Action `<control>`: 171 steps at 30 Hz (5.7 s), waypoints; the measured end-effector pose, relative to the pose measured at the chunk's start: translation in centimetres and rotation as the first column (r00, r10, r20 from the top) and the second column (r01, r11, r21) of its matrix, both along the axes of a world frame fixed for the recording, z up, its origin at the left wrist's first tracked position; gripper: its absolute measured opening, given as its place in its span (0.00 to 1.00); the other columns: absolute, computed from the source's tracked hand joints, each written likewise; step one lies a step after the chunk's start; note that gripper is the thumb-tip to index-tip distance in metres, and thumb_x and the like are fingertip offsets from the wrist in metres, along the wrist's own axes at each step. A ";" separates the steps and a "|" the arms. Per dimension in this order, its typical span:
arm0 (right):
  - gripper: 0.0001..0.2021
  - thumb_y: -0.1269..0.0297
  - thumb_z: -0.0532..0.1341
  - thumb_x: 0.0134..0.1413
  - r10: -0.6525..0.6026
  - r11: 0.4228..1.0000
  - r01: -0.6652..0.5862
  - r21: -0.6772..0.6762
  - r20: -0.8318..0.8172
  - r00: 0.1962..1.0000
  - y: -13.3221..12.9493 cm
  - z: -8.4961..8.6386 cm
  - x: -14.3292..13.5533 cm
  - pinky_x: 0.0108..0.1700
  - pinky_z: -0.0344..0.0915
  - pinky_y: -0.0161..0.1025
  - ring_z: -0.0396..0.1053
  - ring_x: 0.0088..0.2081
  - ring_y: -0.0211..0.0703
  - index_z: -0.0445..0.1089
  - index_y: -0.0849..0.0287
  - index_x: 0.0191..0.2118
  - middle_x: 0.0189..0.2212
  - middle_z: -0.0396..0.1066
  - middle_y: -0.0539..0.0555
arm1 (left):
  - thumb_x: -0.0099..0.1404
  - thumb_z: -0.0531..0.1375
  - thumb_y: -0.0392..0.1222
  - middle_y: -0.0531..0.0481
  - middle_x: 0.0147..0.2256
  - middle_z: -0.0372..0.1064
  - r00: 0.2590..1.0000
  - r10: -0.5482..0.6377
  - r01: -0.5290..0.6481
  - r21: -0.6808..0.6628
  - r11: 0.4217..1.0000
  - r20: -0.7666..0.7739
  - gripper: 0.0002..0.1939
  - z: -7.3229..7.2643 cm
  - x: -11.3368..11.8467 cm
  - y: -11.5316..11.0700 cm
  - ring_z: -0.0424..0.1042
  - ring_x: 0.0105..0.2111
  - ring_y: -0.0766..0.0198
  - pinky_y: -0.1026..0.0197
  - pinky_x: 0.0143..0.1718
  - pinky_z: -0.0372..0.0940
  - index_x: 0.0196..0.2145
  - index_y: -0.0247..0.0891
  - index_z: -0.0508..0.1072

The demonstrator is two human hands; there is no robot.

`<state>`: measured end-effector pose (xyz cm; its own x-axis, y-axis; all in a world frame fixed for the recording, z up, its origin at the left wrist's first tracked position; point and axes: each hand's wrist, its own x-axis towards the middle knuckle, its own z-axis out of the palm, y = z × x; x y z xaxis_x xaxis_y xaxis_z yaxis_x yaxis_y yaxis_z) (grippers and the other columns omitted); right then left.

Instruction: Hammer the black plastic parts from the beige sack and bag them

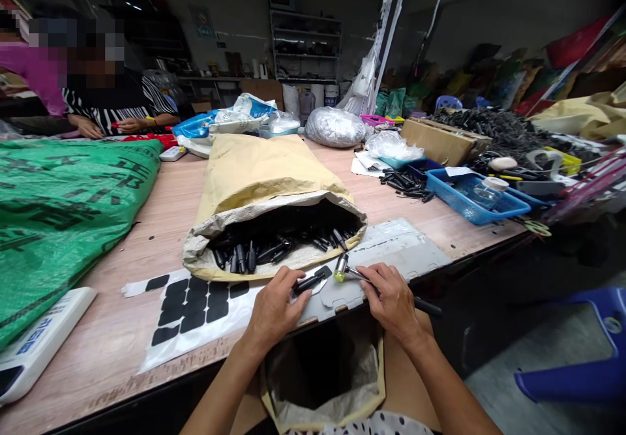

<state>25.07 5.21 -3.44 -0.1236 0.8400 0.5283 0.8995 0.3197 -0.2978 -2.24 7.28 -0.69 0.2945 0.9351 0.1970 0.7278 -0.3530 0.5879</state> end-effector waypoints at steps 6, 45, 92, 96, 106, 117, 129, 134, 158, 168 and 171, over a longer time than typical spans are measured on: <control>0.16 0.66 0.54 0.68 0.053 0.999 -0.053 0.009 -0.073 0.996 -0.5 0.9 -0.7 0.47 0.67 0.44 0.69 0.42 0.47 0.72 0.54 0.56 0.39 0.73 0.55 | 0.66 0.62 0.42 0.51 0.37 0.70 0.990 -0.020 0.025 -0.033 0.999 0.138 0.08 -0.6 -0.5 0.6 0.72 0.37 0.61 0.60 0.42 0.65 0.42 0.42 0.75; 0.16 0.71 0.55 0.66 0.022 0.999 -0.021 0.041 -0.034 0.999 -0.2 1.4 -2.1 0.47 0.66 0.42 0.69 0.41 0.47 0.75 0.53 0.53 0.37 0.74 0.54 | 0.61 0.62 0.36 0.52 0.37 0.67 0.985 0.019 -0.005 -0.081 0.997 0.172 0.12 -0.2 -0.1 0.4 0.68 0.32 0.64 0.60 0.36 0.62 0.44 0.40 0.77; 0.14 0.69 0.58 0.64 -0.073 0.997 0.073 0.003 0.023 0.997 0.3 0.6 -1.8 0.43 0.58 0.42 0.64 0.41 0.46 0.74 0.49 0.52 0.39 0.71 0.52 | 0.65 0.61 0.38 0.40 0.44 0.66 0.805 0.342 -0.221 0.289 0.931 -0.485 0.12 2.5 -4.4 5.7 0.65 0.45 0.46 0.48 0.46 0.67 0.46 0.37 0.79; 0.15 0.69 0.58 0.64 -0.075 0.997 0.075 0.008 0.032 0.997 0.3 0.6 -1.8 0.43 0.57 0.42 0.64 0.41 0.46 0.74 0.49 0.52 0.39 0.71 0.52 | 0.64 0.62 0.38 0.41 0.44 0.67 0.855 0.362 -0.226 0.362 0.904 -0.371 0.10 2.7 -4.2 4.6 0.64 0.44 0.47 0.48 0.47 0.65 0.44 0.39 0.77; 0.14 0.69 0.58 0.63 -0.069 0.998 0.069 -0.004 -0.013 0.998 0.2 0.3 -1.7 0.46 0.60 0.42 0.64 0.42 0.47 0.74 0.51 0.52 0.40 0.72 0.54 | 0.67 0.61 0.39 0.48 0.40 0.71 0.992 -0.090 0.098 0.088 0.991 -0.085 0.08 1.4 0.9 1.1 0.69 0.44 0.54 0.54 0.45 0.65 0.44 0.43 0.75; 0.14 0.66 0.54 0.69 -0.037 0.999 0.037 -0.005 -0.119 0.992 -0.1 1.0 -1.5 0.47 0.64 0.43 0.67 0.42 0.47 0.74 0.56 0.52 0.38 0.73 0.55 | 0.65 0.62 0.39 0.49 0.36 0.69 0.985 -0.042 0.032 0.059 0.998 0.167 0.05 -0.5 0.3 1.1 0.68 0.37 0.58 0.58 0.39 0.64 0.39 0.39 0.75; 0.19 0.68 0.52 0.69 0.157 0.983 -0.179 -0.042 -0.314 0.936 -2.0 2.9 -5.4 0.49 0.71 0.39 0.74 0.44 0.43 0.69 0.51 0.61 0.43 0.75 0.55 | 0.65 0.63 0.40 0.49 0.36 0.69 0.989 -0.051 0.045 0.045 0.998 0.142 0.07 -0.9 0.3 1.3 0.67 0.38 0.57 0.57 0.41 0.62 0.41 0.40 0.77; 0.22 0.71 0.50 0.69 0.145 0.982 -0.171 -0.079 -0.256 0.956 -2.3 3.3 -6.0 0.45 0.70 0.36 0.74 0.40 0.42 0.68 0.49 0.62 0.39 0.74 0.53 | 0.64 0.63 0.39 0.49 0.36 0.69 0.987 -0.044 0.040 0.027 0.999 0.153 0.07 -0.9 0.4 1.4 0.67 0.39 0.57 0.56 0.42 0.62 0.41 0.40 0.76; 0.14 0.70 0.56 0.66 -0.111 0.994 0.111 -0.009 0.002 0.994 0.2 1.4 -2.3 0.45 0.64 0.42 0.68 0.41 0.48 0.75 0.55 0.51 0.36 0.73 0.55 | 0.60 0.64 0.36 0.50 0.36 0.70 0.987 -0.011 0.011 0.000 1.000 0.158 0.08 -0.6 0.4 1.3 0.68 0.38 0.57 0.56 0.42 0.62 0.39 0.41 0.77; 0.14 0.70 0.59 0.63 -0.136 0.991 0.136 0.010 0.005 0.991 0.9 0.4 -1.8 0.45 0.61 0.41 0.65 0.41 0.46 0.76 0.51 0.50 0.38 0.72 0.53 | 0.66 0.60 0.41 0.49 0.36 0.69 0.984 -0.030 0.032 -0.012 0.999 0.175 0.07 -0.4 0.3 1.3 0.68 0.41 0.55 0.54 0.44 0.62 0.40 0.41 0.77; 0.14 0.70 0.60 0.63 -0.144 0.989 0.144 0.011 0.008 0.989 0.9 0.4 -1.8 0.45 0.60 0.41 0.65 0.41 0.46 0.76 0.50 0.50 0.38 0.73 0.52 | 0.68 0.58 0.43 0.49 0.36 0.70 0.985 -0.039 0.039 0.002 0.999 0.166 0.08 -0.4 0.2 1.5 0.69 0.42 0.55 0.54 0.45 0.62 0.40 0.41 0.77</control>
